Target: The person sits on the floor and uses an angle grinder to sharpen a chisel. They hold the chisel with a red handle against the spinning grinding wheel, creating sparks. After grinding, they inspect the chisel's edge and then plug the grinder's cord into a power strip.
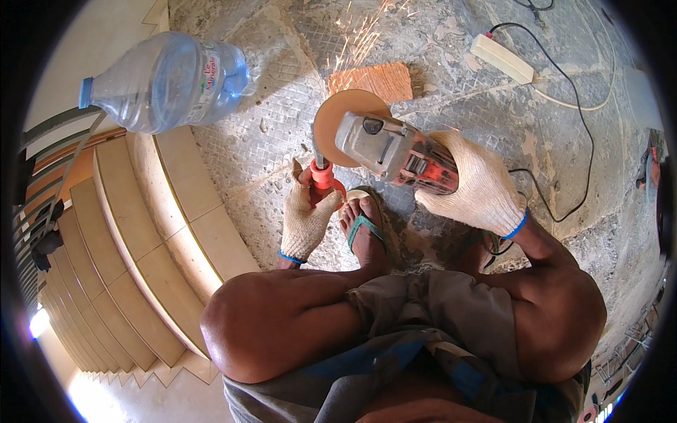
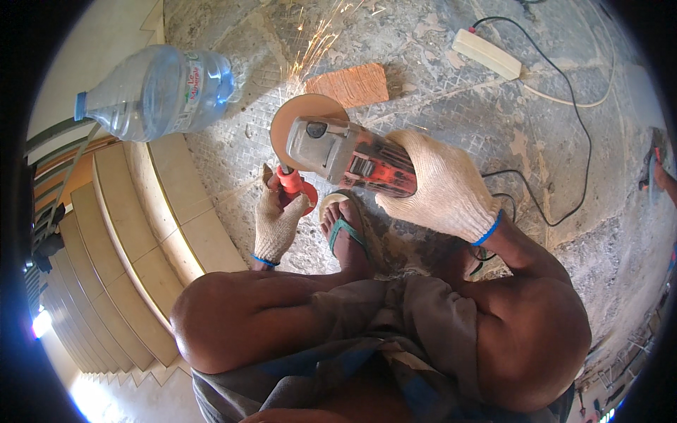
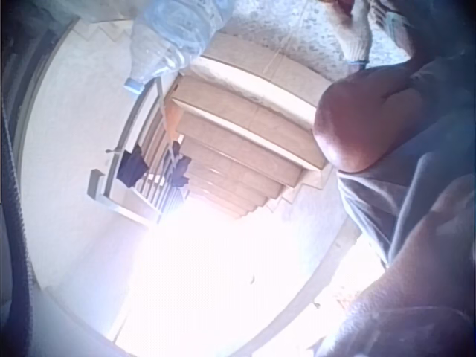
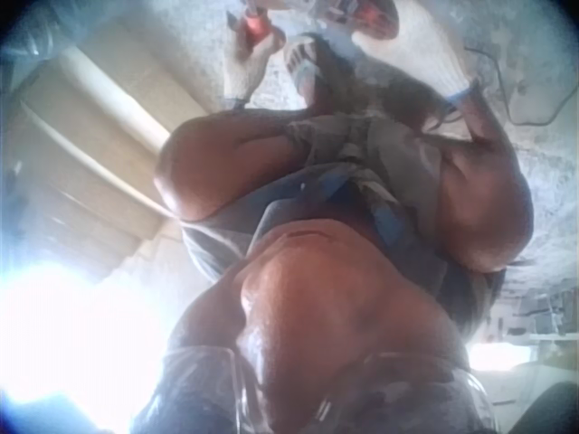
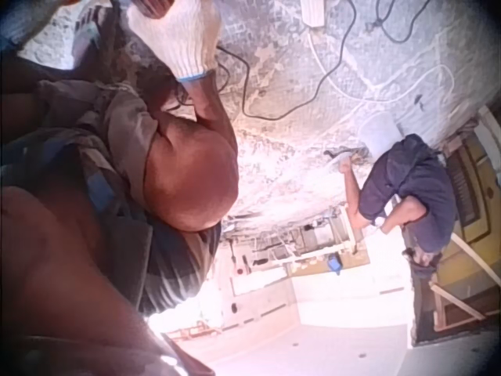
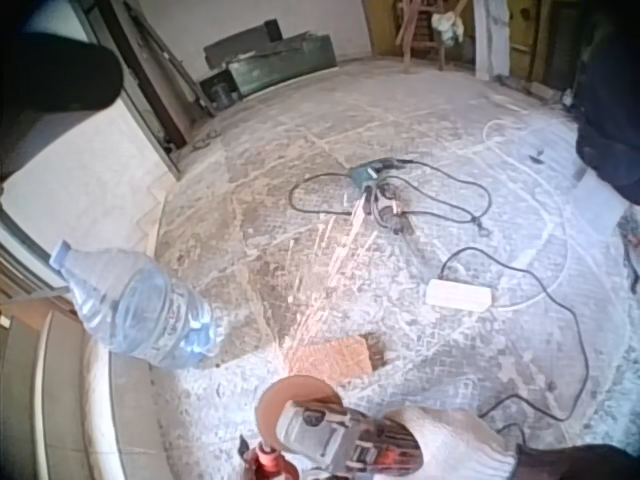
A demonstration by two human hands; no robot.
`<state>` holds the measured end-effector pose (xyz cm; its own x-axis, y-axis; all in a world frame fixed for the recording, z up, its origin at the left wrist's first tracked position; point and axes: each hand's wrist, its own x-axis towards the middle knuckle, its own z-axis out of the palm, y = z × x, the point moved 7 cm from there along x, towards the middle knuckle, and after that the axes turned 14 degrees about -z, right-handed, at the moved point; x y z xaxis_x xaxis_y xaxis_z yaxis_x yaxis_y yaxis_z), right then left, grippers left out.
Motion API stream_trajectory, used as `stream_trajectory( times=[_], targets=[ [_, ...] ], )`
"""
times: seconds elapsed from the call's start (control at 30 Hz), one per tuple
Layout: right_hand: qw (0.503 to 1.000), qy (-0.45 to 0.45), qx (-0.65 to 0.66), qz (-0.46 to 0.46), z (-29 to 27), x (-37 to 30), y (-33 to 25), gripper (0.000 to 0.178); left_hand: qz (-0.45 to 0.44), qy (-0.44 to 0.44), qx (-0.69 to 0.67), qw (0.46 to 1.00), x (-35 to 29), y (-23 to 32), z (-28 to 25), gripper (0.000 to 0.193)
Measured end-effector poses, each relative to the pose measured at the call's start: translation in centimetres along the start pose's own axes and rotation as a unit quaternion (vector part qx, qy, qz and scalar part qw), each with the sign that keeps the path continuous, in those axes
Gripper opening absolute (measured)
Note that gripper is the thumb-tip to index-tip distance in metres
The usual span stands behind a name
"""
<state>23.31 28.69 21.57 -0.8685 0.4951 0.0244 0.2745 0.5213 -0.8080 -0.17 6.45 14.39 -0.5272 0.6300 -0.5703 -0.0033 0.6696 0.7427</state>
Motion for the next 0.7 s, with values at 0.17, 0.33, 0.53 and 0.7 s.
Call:
stream_trajectory(
  times=[0.17,0.33,0.53,0.7],
  targets=[
    [1.000,0.000,0.022,0.013,0.01,-0.30,0.32,0.068,-0.043,-0.018,-0.073,0.996,0.04,-1.21,0.05,0.058],
    [1.000,0.001,-0.001,0.004,-0.13,-0.31,0.13,0.068,-0.029,-0.023,-0.078,0.996,-0.03,-1.12,0.11,0.058],
    [1.000,0.002,-0.005,-0.003,-0.22,-0.05,-0.25,0.068,-0.024,-0.022,-0.068,0.997,-0.09,-1.04,0.10,0.059],
    [1.000,-0.007,0.012,0.013,-0.06,-0.06,-0.11,0.068,0.016,-0.002,-0.022,1.000,-0.07,-0.45,-0.02,0.059]
  ],
)
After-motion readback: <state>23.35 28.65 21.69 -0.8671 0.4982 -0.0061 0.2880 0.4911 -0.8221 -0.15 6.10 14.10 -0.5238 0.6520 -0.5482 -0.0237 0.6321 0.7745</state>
